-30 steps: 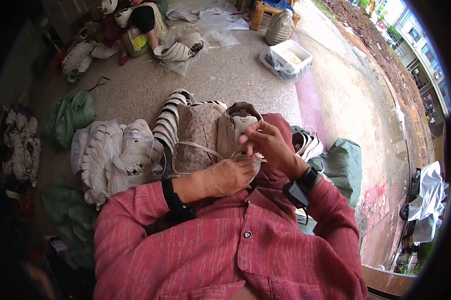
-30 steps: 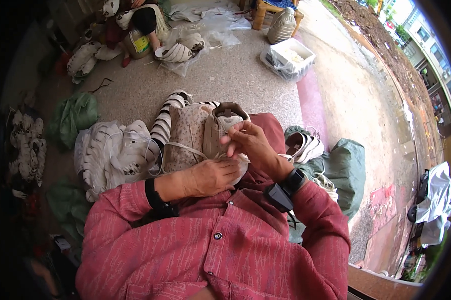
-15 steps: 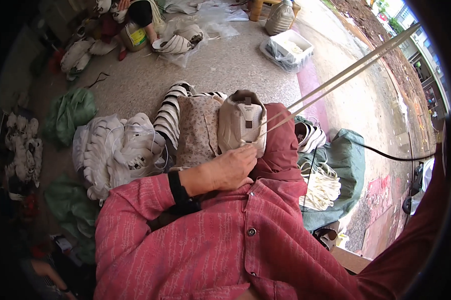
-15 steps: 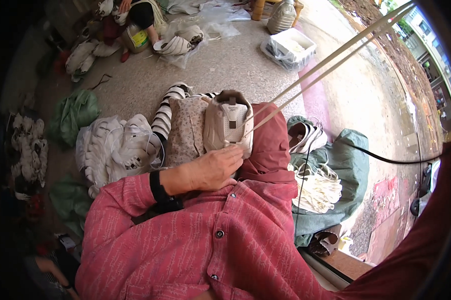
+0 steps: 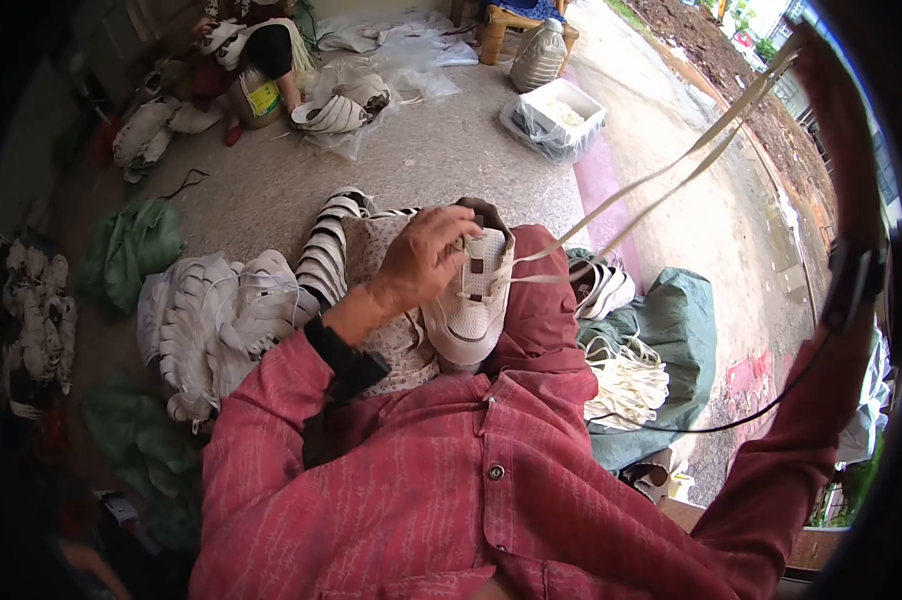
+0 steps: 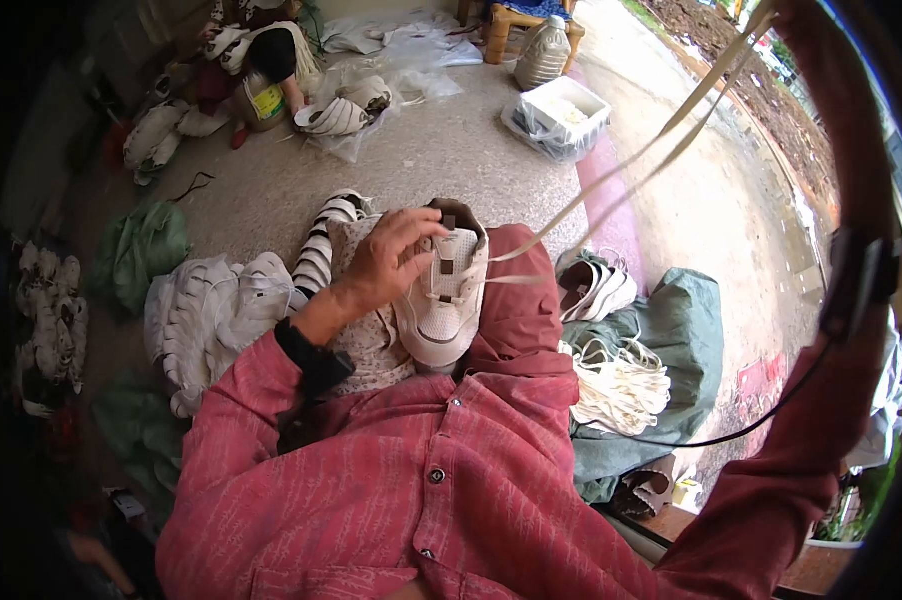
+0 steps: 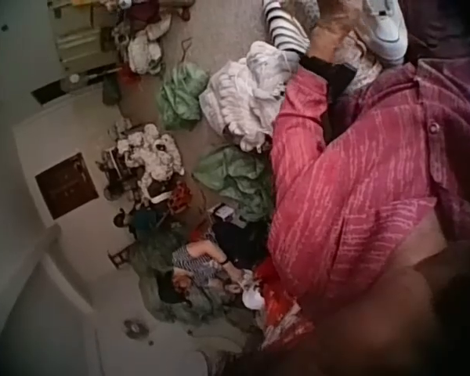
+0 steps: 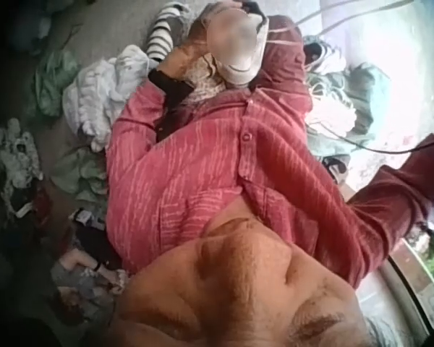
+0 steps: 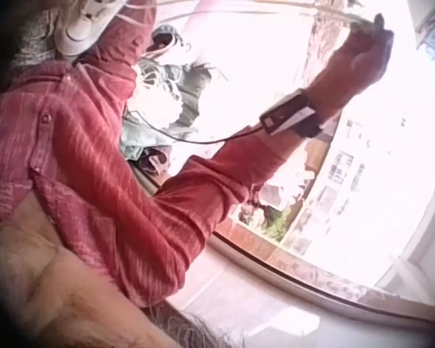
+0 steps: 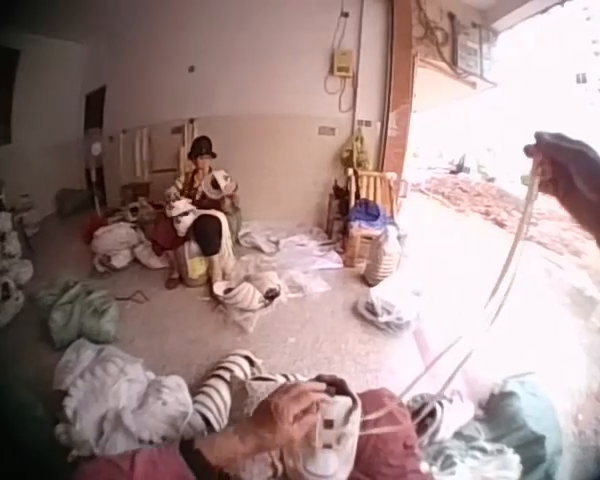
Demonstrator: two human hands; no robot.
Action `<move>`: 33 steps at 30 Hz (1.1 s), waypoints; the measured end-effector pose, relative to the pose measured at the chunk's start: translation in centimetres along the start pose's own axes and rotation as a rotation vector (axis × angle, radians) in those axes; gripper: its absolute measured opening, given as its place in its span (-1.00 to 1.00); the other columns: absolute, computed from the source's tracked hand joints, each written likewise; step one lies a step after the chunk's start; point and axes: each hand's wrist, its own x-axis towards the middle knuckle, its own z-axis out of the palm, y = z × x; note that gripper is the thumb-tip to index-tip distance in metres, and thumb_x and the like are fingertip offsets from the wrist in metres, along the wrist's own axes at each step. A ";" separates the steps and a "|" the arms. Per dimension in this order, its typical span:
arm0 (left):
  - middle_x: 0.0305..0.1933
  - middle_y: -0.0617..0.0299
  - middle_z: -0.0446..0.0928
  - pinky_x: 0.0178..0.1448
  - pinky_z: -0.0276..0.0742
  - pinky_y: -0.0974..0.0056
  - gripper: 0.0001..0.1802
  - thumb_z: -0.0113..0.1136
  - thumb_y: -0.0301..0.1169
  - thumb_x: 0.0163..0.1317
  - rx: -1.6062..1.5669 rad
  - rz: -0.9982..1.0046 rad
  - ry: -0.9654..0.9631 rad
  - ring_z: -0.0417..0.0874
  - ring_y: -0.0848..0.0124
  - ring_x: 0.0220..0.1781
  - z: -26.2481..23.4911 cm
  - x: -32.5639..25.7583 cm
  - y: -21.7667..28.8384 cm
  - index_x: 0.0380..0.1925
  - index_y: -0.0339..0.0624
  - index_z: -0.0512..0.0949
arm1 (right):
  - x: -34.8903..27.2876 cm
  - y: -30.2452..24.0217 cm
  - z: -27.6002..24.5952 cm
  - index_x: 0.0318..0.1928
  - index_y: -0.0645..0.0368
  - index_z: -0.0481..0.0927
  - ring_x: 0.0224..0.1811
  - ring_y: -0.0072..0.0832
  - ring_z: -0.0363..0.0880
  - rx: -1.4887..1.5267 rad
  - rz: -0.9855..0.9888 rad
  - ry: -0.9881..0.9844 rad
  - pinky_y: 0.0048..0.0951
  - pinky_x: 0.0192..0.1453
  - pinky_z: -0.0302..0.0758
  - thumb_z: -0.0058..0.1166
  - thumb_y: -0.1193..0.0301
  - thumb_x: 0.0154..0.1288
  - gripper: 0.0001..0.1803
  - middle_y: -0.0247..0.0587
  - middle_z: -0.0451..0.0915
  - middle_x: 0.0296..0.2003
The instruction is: Lacing several pairs of white shoes by hand.
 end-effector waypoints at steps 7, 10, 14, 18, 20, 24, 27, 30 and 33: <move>0.48 -0.01 0.03 0.50 0.09 0.05 -0.32 0.06 -0.03 0.35 0.094 -0.312 -0.297 0.13 -0.05 0.48 2.4 1.0 -2.9 0.37 -0.07 0.20 | -11.1 20.5 13.2 -0.19 0.29 0.55 -0.14 -0.34 0.68 0.049 0.193 -0.059 -0.41 -0.04 0.58 -0.12 0.45 0.41 -0.81 -0.07 0.69 -0.21; 0.46 -0.03 0.05 0.50 0.08 0.06 -0.30 0.06 -0.05 0.36 0.173 -0.280 -0.298 0.13 -0.05 0.48 3.0 0.4 -3.6 0.38 -0.14 0.17 | -14.2 27.5 21.0 -0.27 0.28 0.53 -0.29 -0.40 0.60 -0.087 0.283 0.065 -0.42 -0.17 0.50 0.11 0.43 0.34 -0.85 -0.15 0.67 -0.35; 0.45 -0.06 0.07 0.50 0.07 0.06 -0.29 0.04 -0.08 0.38 0.055 -0.216 -0.252 0.12 -0.04 0.47 3.2 0.1 -4.2 0.40 -0.20 0.13 | -17.5 31.9 25.7 -0.22 0.29 0.48 -0.26 -0.14 0.60 -0.256 0.561 0.100 -0.25 -0.15 0.49 0.10 0.36 0.33 -0.79 0.08 0.60 -0.35; 0.41 -0.05 0.13 0.47 0.13 0.03 -0.26 0.05 -0.09 0.35 0.041 -0.237 -0.232 0.20 -0.04 0.42 3.6 -0.8 -3.3 0.41 -0.21 0.10 | -19.2 32.9 25.0 -0.20 0.26 0.47 -0.28 -0.48 0.52 -0.278 0.432 0.063 -0.45 -0.14 0.48 0.06 0.45 0.38 -0.88 -0.14 0.55 -0.38; 0.41 -0.05 0.12 0.48 0.11 0.04 -0.26 0.03 -0.08 0.36 0.043 -0.226 -0.225 0.19 -0.04 0.43 3.6 -0.3 -3.2 0.41 -0.21 0.08 | -19.3 32.9 24.8 -0.20 0.25 0.46 -0.26 -0.46 0.53 -0.256 0.472 0.058 -0.42 -0.13 0.49 0.04 0.45 0.39 -0.89 -0.13 0.56 -0.36; 0.35 -0.02 0.21 0.43 0.17 0.04 -0.29 0.13 -0.14 0.31 0.028 -0.167 -0.104 0.25 0.00 0.38 3.1 0.3 -1.8 0.36 -0.20 0.17 | -19.1 32.6 25.5 -0.18 0.25 0.47 -0.25 -0.25 0.59 -0.265 0.427 0.140 -0.32 -0.12 0.50 0.05 0.40 0.37 -0.84 -0.01 0.60 -0.34; 0.02 0.07 0.42 0.21 0.33 0.07 -0.52 0.35 -0.33 0.10 0.032 -0.026 0.067 0.43 0.08 0.12 1.6 -1.5 0.4 0.01 -0.14 0.43 | -19.0 32.3 25.9 -0.17 0.26 0.47 -0.25 -0.08 0.63 -0.272 0.432 0.191 -0.23 -0.13 0.51 0.04 0.35 0.36 -0.79 0.09 0.62 -0.34; -0.10 0.10 0.45 0.15 0.37 0.11 -0.65 0.35 -0.33 0.08 0.031 -0.037 -0.127 0.47 0.09 0.00 0.1 -3.5 2.0 -0.16 -0.14 0.49 | -19.1 32.2 26.1 -0.17 0.26 0.47 -0.25 -0.08 0.63 -0.229 0.455 0.217 -0.23 -0.12 0.50 0.03 0.35 0.36 -0.79 0.09 0.62 -0.34; -0.17 0.16 0.48 0.11 0.40 0.12 -0.74 0.34 -0.36 0.06 0.115 -0.010 -0.116 0.49 0.15 -0.05 0.5 -3.8 2.5 -0.27 -0.13 0.52 | -19.0 32.4 26.1 -0.17 0.26 0.47 -0.25 -0.07 0.63 -0.197 0.447 0.222 -0.23 -0.13 0.50 0.02 0.34 0.37 -0.79 0.09 0.62 -0.34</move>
